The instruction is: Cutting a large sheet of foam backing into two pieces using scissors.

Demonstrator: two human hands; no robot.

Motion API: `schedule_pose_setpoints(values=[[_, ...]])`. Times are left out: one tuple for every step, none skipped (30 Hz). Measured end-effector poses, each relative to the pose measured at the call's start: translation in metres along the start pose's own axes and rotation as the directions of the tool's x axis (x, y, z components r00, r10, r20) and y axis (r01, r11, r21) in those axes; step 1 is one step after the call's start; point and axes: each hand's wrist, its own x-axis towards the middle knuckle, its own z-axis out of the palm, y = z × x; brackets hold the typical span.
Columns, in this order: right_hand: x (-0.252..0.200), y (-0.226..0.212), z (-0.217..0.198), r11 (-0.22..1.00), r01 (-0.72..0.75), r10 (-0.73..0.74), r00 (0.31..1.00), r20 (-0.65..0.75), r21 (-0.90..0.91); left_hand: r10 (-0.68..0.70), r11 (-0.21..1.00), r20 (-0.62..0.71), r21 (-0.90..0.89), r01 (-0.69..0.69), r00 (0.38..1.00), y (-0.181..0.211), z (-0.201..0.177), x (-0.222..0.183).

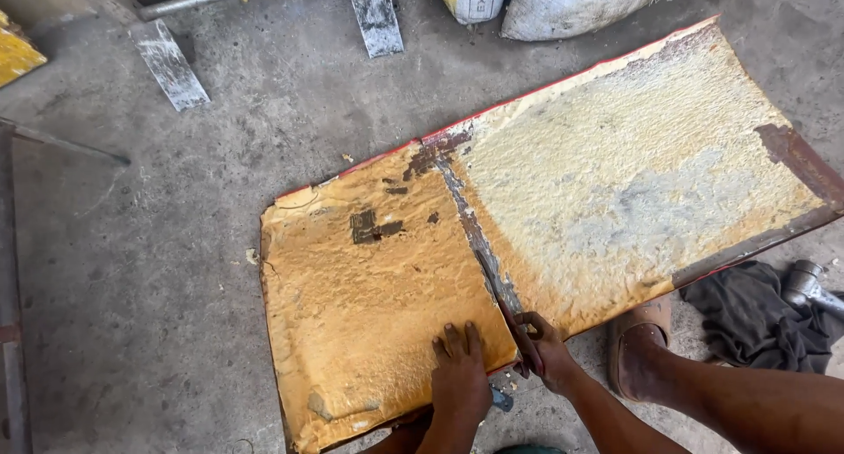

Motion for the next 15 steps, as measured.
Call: schedule_pose_setpoints(values=[[0.001,0.001,-0.002,0.999,-0.015,0.015,1.0,0.01,0.033,-0.011,1.0,-0.028,-0.008,0.011,1.0,0.0,0.008,0.001],[0.0,0.0,-0.004,0.999,-0.02,0.02,1.0,0.009,0.03,-0.013,1.0,-0.025,-0.012,0.013,1.0,0.001,0.02,-0.001],[-0.001,-0.001,-0.004,1.0,-0.008,0.008,1.0,0.012,0.013,0.072,0.997,-0.183,-0.006,-0.075,0.98,0.0,0.03,-0.003],[-0.001,-0.001,-0.003,1.0,0.004,-0.004,1.0,0.016,-0.003,0.155,0.987,-0.336,0.014,-0.16,0.929,-0.001,0.04,-0.006],[0.001,-0.003,-0.003,1.0,0.008,-0.008,1.0,0.019,-0.005,0.155,0.987,-0.342,0.015,-0.16,0.927,0.009,0.036,-0.014],[0.003,-0.004,-0.002,1.0,0.024,-0.024,1.0,0.019,-0.02,0.213,0.961,-0.497,-0.048,-0.271,0.841,0.02,0.032,-0.023],[-0.003,0.0,-0.002,0.999,0.029,-0.029,0.999,0.014,-0.031,0.242,0.918,-0.633,-0.096,-0.384,0.736,0.031,0.032,-0.038],[-0.006,0.0,-0.003,0.999,0.023,-0.023,1.0,0.012,-0.031,0.24,0.919,-0.629,-0.099,-0.382,0.74,0.038,0.049,-0.039],[-0.005,-0.002,-0.003,0.998,0.038,-0.038,0.999,0.004,-0.044,0.034,0.915,-0.56,-0.315,-0.25,0.828,0.043,0.063,-0.037],[-0.004,-0.004,-0.002,0.997,0.052,-0.052,0.999,-0.003,-0.057,-0.162,0.856,-0.442,-0.508,-0.098,0.882,0.049,0.078,-0.034],[-0.006,-0.007,0.004,0.997,0.055,-0.055,0.998,-0.003,-0.055,-0.159,0.857,-0.444,-0.505,-0.1,0.882,0.054,0.07,-0.033],[-0.008,-0.009,0.009,0.995,0.048,-0.049,0.999,-0.011,-0.085,-0.374,0.769,-0.419,-0.639,0.025,0.827,0.059,0.062,-0.033],[-0.011,-0.015,0.011,0.992,0.038,-0.041,0.999,-0.023,-0.12,-0.571,0.637,-0.354,-0.76,0.128,0.741,0.068,0.054,-0.031],[-0.01,-0.013,0.008,0.992,0.039,-0.042,0.999,-0.026,-0.123,-0.57,0.635,-0.352,-0.762,0.126,0.742,0.076,0.08,-0.028],[-0.008,-0.011,0.007,0.998,0.001,-0.003,0.999,-0.037,-0.057,-0.649,0.579,-0.256,-0.777,0.246,0.717,0.081,0.105,-0.026]])
